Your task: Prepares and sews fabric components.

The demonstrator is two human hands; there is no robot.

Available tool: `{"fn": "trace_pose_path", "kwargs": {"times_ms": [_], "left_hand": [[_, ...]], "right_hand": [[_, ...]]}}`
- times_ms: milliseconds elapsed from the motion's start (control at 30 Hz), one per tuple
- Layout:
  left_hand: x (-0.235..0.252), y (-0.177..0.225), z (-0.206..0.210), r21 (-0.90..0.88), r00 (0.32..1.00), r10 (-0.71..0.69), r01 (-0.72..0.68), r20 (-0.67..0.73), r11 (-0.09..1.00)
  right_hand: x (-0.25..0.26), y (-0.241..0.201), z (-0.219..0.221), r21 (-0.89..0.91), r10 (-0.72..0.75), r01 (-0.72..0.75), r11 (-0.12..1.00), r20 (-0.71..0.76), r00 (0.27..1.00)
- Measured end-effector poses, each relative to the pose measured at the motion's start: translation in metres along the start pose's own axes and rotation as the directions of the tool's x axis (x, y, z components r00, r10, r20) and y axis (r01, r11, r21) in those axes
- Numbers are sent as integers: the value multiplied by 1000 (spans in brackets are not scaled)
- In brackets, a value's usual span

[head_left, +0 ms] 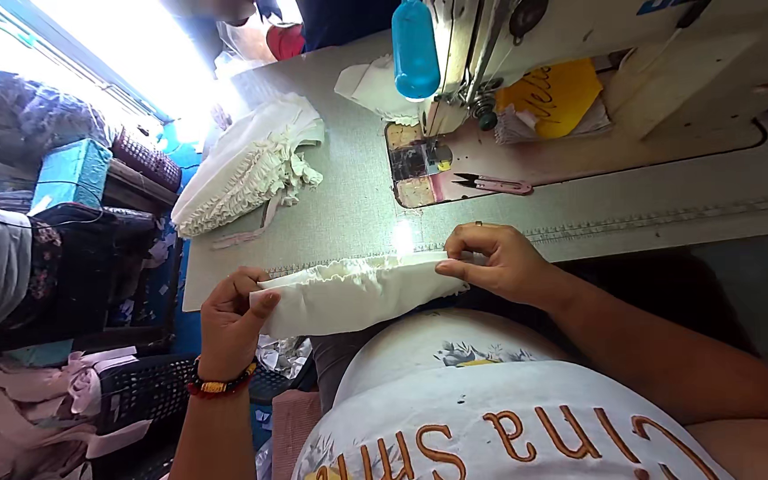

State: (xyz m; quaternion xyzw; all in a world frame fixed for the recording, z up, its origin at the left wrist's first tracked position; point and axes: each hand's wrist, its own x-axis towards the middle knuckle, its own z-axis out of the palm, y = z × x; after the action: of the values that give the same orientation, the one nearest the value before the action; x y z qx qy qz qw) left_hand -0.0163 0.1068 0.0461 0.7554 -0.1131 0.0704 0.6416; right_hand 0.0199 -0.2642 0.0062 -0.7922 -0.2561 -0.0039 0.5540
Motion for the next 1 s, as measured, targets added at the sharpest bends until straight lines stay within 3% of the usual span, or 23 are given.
{"fn": "trace_pose_path", "kwargs": {"times_ms": [167, 433, 867, 1000], "left_hand": [[-1, 0, -6, 6, 999, 15, -15, -33, 1000], [0, 19, -17, 33, 998, 58, -58, -6, 998], [-7, 13, -18, -10, 996, 21, -22, -88, 1000], [-9, 12, -19, -64, 999, -14, 10, -48, 998]], "right_hand": [[-1, -3, -4, -69, -74, 89, 994, 198, 977], [-4, -6, 13, -152, -46, 82, 985, 230, 972], [-9, -2, 18, 88, -47, 52, 995, -53, 997], [-16, 4, 17, 145, -7, 22, 989, -105, 994]]}}
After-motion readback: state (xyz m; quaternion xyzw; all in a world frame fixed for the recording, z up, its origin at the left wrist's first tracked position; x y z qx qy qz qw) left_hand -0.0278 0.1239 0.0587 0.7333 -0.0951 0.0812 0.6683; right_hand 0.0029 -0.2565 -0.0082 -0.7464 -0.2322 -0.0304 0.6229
